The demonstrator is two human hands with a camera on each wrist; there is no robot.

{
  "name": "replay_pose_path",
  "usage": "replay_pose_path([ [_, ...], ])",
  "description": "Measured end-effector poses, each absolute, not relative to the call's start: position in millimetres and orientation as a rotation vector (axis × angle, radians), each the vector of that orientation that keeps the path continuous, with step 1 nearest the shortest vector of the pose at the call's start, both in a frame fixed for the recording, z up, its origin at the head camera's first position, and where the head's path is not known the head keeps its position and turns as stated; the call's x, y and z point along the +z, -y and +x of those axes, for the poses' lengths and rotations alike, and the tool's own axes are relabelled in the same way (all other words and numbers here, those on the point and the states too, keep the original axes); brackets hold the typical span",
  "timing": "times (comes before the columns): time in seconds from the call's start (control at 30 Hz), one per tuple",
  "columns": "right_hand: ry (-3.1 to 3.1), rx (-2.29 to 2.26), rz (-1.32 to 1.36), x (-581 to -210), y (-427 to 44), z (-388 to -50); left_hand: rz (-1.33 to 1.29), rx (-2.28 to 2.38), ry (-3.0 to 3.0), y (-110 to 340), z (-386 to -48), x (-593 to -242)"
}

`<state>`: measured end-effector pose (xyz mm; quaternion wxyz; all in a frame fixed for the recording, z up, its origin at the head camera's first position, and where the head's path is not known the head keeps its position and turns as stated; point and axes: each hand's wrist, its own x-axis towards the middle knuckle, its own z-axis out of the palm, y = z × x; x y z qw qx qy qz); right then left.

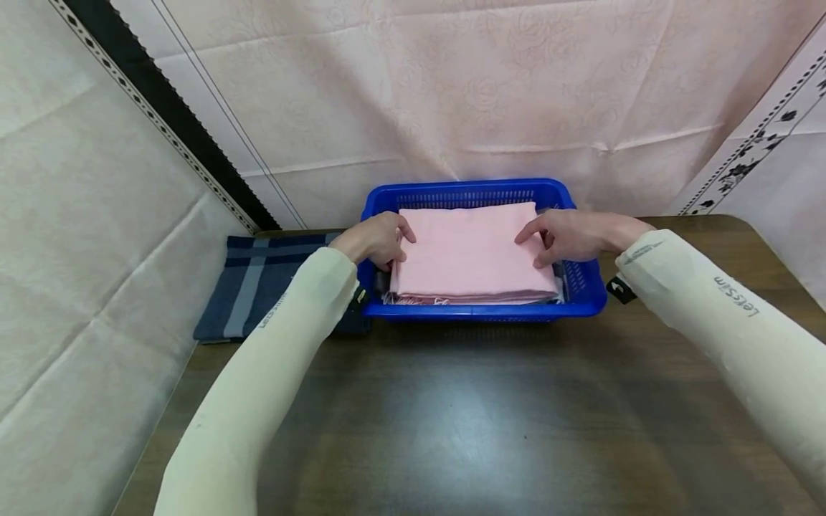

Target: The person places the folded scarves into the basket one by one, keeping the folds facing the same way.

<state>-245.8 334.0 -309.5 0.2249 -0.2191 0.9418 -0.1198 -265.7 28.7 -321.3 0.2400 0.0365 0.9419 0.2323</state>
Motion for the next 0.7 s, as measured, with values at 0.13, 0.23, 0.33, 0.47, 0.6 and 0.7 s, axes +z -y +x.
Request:
replay_pose_path([
  [0.13, -2.596, -0.325, -0.606, -308.6, -332.2, -244.6, 0.083, 0.602, -2.584, -26.8, -264.3, -321.0],
  [0.23, -2.607, -0.336, -0.609, -309.3, -330.6, -243.6, 0.075, 0.574, -2.587, -26.0, -263.4, -320.2],
  [0.33, -2.625, -0.336, -0.602, -311.3, -328.9, -241.4, 0.103, 0.528, -2.588, -26.6, -262.5, -319.1],
  [0.47, -2.629, -0.301, -0.579, -312.6, -326.8, -238.3, 0.145, 0.442, -2.579, -29.9, -259.8, -316.3],
  [0.6, -2.643, -0.218, -0.621, -308.3, -323.7, -237.2, 0.156, 0.338, -2.577, -33.7, -256.3, -308.7],
  [0.7, -2.684, -0.162, -0.605, -302.4, -320.3, -236.3, 0.186, 0.259, -2.618, -37.3, -254.6, -299.8],
])
